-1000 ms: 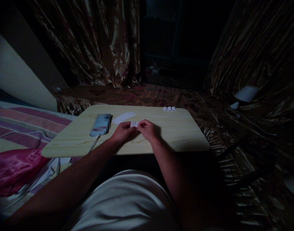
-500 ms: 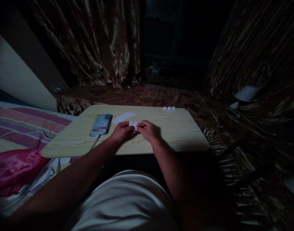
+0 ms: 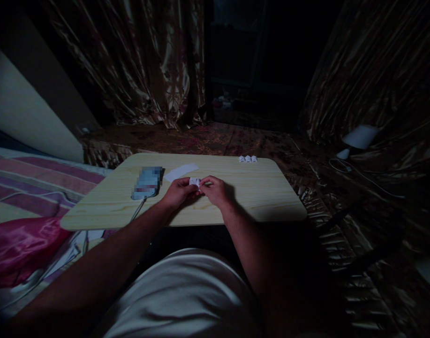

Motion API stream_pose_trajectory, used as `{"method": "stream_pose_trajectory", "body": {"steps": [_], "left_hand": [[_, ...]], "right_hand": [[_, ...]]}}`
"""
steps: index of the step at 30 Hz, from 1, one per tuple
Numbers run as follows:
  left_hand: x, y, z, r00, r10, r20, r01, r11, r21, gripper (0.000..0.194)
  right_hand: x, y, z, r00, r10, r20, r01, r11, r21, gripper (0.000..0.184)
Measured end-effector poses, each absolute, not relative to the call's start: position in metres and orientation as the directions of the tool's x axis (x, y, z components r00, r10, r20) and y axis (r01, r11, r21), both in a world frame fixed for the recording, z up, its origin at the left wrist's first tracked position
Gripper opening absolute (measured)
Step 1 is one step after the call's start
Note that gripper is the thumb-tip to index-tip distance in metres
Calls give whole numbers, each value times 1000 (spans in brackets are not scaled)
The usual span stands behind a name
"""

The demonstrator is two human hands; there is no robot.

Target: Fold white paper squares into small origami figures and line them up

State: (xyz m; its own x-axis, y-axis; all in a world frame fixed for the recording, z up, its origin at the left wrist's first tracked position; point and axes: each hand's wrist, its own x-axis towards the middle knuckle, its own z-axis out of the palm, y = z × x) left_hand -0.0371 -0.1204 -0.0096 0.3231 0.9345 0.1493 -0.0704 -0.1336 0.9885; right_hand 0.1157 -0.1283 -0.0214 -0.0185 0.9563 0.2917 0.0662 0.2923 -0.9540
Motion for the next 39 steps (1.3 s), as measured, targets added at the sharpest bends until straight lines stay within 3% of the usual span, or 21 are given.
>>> {"method": "stream_pose_trajectory", "body": {"steps": [24,30,35,39], "left_hand": [[-38,-119,-9,331,935,126,-68,-109,992,16],[-38,-116,-12,294,947,129,-53,-119,991,16],[-37,-115,-13,265,952,153,-106,-129,986,16],[-36,-117,-12,236,963,132,-159,-96,983,19]], "right_hand": [[115,-126,-27,-46,942,334,40,336,-941,10],[115,-129,-22,-52,966,251,27,253,-967,16],[116,-131,-17,-69,965,252,-1,252,-968,13],[114,-132,-17,-60,966,253,55,256,-965,21]]}}
